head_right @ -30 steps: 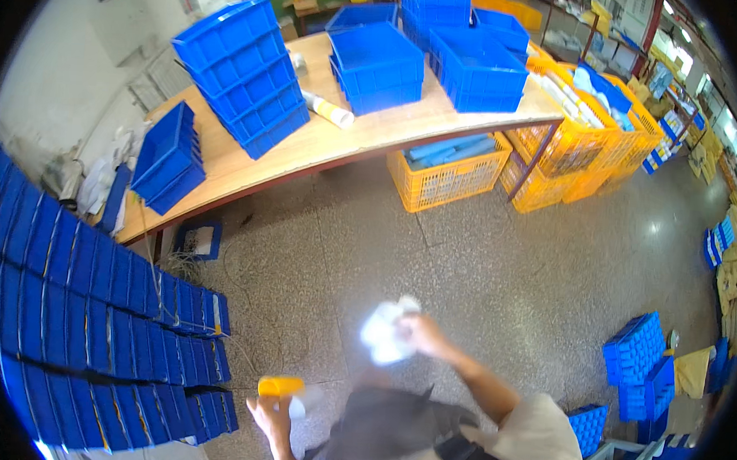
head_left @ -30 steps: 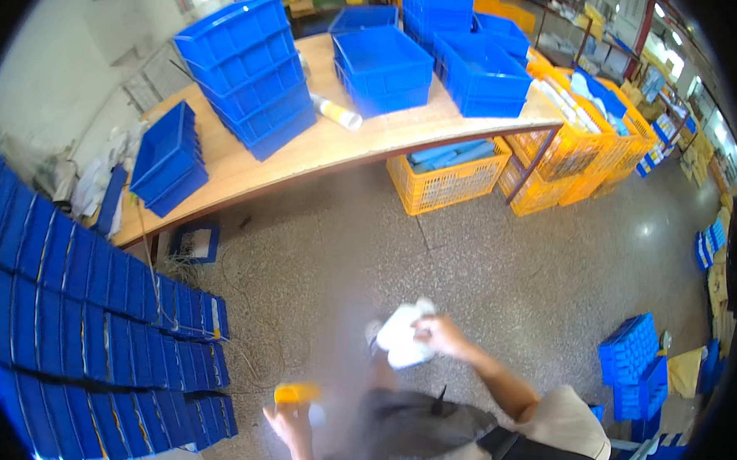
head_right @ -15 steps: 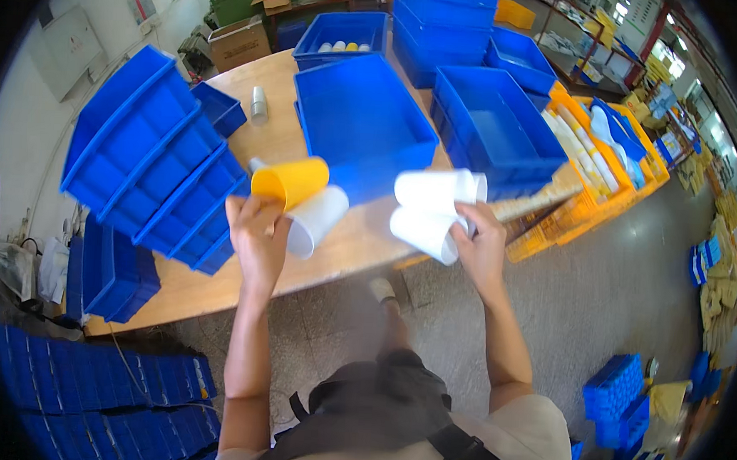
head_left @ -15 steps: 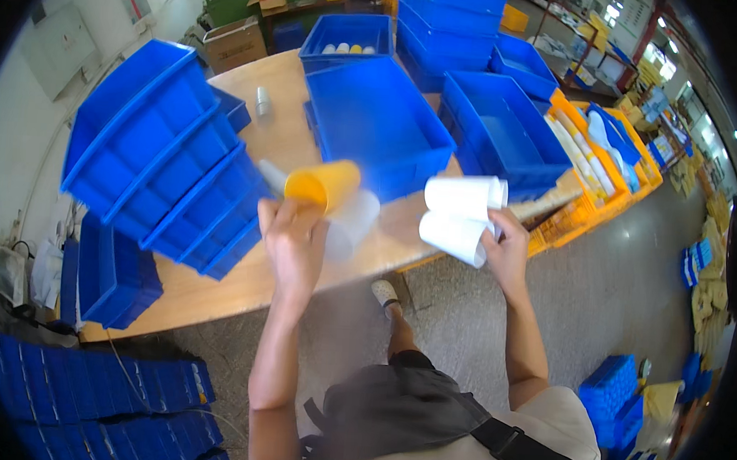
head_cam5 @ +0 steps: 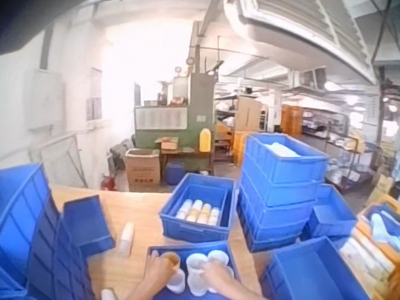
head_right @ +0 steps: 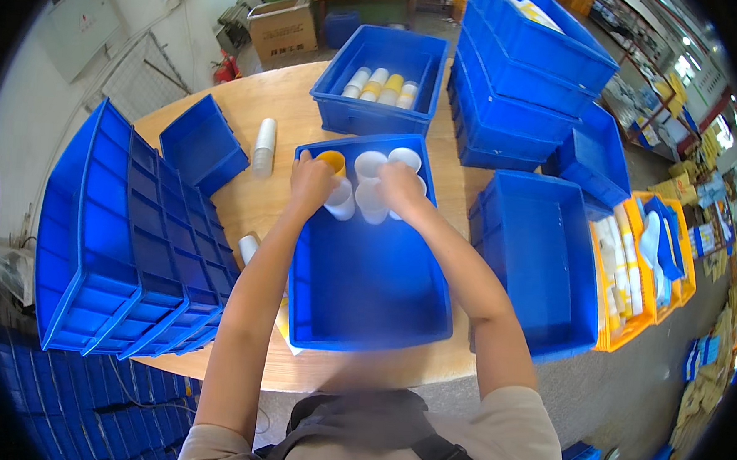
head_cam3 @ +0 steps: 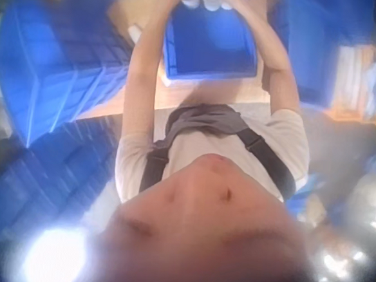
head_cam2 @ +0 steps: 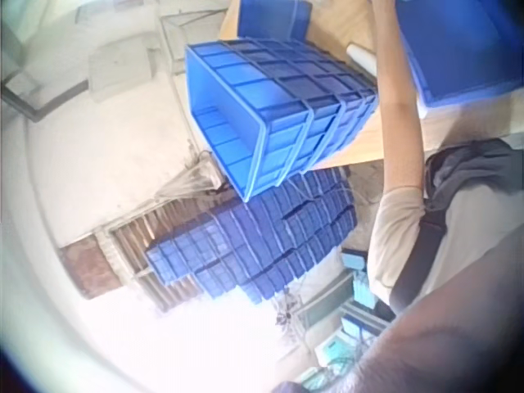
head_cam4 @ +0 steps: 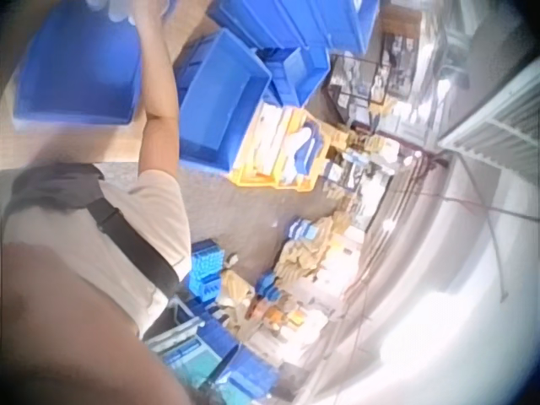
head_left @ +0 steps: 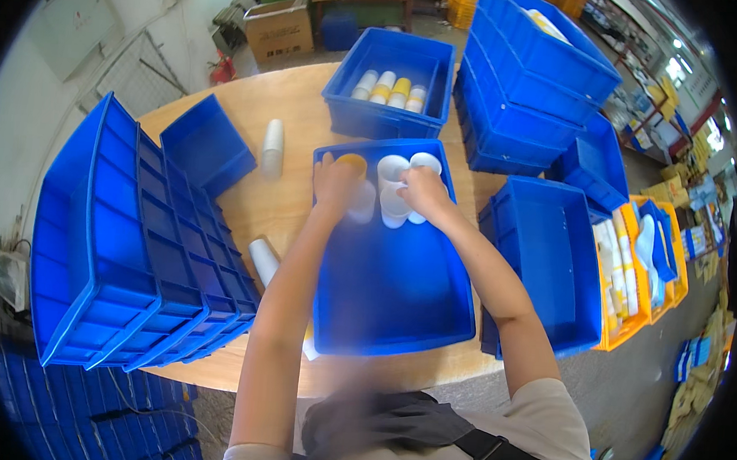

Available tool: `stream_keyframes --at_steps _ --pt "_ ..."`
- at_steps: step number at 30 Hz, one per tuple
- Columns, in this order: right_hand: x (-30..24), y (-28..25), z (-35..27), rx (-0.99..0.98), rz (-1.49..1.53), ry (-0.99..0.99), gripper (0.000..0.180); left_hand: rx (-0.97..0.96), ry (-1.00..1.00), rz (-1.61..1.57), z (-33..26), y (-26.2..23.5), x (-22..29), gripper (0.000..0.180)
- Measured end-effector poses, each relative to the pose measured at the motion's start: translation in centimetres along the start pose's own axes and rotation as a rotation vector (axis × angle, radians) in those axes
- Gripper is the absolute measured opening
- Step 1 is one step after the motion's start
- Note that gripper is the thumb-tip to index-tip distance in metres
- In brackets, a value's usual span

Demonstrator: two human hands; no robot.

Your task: The person moves small white and yellow containers between blue trays and a machine, then uses a green handheld device to scan the containers. They interact with a touchscreen, write on paper, and use a calculator before placing the tray back on the machine.

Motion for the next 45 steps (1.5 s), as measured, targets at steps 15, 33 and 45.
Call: stream_keyframes --at_steps 15,33,45 --pt "-7.0 -3.3 -5.4 0.087 0.050 -0.313 0.033 0.472 0.047 -0.277 -23.8 -14.7 0.2 0.018" --pt "-64.5 31.9 -58.5 -0.993 0.413 -1.497 0.017 -0.284 -1.617 0.090 -102.4 -25.1 0.9 0.023" --pt "-91.4 52.7 -95.7 -1.557 0.191 -1.985 0.020 -0.007 -2.384 -0.274 -140.8 -31.3 2.0 0.031"
Point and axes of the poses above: each hand's wrist, its own z-axis towards the middle knuckle, its own y-axis out of the palm, x = y × z, the point moved 4 cm from there along z, towards the middle knuckle, and after that the axes turned 11 degrees about z, right-handed, at the moved point
